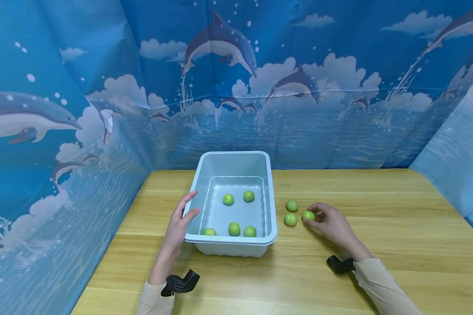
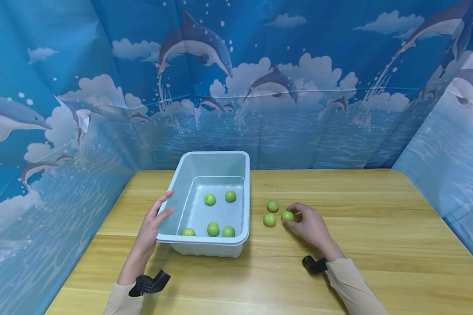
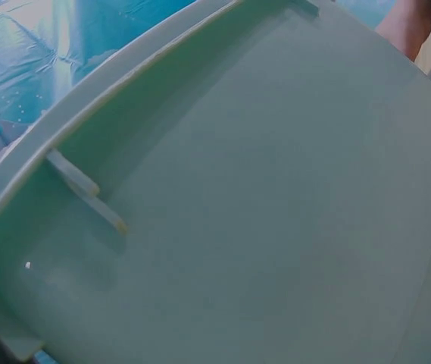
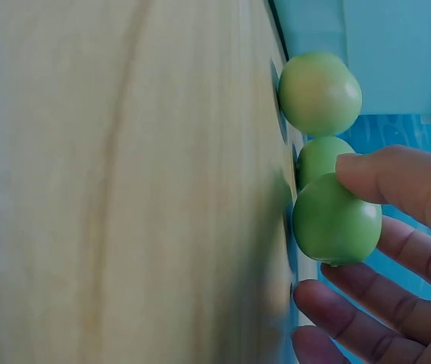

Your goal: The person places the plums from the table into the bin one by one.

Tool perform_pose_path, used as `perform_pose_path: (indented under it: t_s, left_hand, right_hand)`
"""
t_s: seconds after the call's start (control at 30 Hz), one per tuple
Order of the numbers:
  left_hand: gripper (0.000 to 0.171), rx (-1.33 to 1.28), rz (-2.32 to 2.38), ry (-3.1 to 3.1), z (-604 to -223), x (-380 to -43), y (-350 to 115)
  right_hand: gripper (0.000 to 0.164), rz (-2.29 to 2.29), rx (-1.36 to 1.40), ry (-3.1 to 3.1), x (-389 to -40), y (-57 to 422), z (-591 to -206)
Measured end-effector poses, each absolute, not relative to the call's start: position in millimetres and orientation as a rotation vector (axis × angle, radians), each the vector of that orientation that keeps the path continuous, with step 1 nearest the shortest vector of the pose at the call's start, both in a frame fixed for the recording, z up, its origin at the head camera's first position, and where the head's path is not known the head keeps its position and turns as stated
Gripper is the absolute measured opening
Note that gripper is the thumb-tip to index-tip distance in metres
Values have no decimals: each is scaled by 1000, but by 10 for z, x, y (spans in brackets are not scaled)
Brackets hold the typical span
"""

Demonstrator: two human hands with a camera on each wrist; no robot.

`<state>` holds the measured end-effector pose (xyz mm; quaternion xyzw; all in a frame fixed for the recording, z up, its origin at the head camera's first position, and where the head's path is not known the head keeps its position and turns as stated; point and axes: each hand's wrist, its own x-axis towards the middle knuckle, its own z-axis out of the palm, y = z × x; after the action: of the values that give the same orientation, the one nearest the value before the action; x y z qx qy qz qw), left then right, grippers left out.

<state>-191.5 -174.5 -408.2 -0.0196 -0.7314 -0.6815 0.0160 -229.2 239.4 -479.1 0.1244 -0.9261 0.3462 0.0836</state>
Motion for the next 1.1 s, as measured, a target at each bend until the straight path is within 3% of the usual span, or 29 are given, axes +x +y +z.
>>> perform_pose_path:
  t_s: [1.1]
  left_hand:
    - [46,-65,-2131,-2266,-4083,-1912,-1752]
  right_hand:
    - [33,1053,424,-2549,-2208,2329,-4702]
